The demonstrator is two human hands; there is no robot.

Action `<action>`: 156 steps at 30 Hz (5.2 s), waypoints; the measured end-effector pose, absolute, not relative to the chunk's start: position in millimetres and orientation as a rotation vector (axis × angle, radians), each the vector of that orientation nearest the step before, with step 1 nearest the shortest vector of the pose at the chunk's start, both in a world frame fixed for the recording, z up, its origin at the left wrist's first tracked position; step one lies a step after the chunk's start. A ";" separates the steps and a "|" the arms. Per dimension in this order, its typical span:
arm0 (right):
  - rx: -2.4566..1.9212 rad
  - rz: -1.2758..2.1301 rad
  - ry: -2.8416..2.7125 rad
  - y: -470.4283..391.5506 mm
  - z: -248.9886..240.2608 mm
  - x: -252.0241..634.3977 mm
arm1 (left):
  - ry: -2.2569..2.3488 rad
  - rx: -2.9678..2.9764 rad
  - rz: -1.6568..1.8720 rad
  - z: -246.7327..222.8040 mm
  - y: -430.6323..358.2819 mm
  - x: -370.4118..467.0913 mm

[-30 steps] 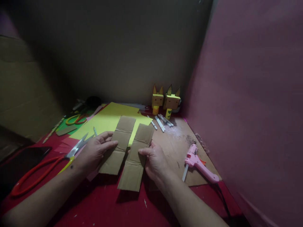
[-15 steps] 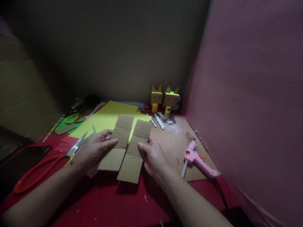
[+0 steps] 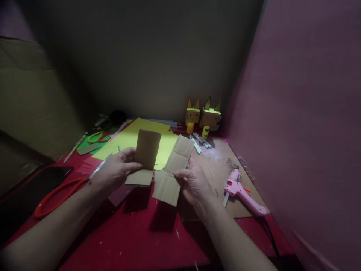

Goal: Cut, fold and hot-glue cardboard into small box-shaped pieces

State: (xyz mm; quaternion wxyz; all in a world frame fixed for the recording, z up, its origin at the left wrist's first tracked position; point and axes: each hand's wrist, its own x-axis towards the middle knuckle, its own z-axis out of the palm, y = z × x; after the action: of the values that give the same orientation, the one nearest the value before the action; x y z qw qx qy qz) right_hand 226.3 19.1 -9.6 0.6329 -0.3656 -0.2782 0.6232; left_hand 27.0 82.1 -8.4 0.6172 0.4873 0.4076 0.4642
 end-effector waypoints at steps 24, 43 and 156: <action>-0.901 1.491 -0.608 18.0 -13.8 216.3 | 1.210 1.310 0.918 -1.5 83.2 27.8; -0.652 1.519 -0.517 20.8 -24.2 206.9 | 0.687 2.837 1.031 -19.1 55.3 32.5; -0.918 0.721 -0.877 11.1 -2.0 254.1 | 0.870 2.812 0.210 -8.5 60.5 68.2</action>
State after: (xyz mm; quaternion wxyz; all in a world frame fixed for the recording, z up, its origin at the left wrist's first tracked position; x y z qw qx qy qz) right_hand 254.1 11.1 -2.0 0.7452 -0.4193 -0.4007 0.3291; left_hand 68.2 60.5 -8.5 0.0950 0.9486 0.2935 0.0709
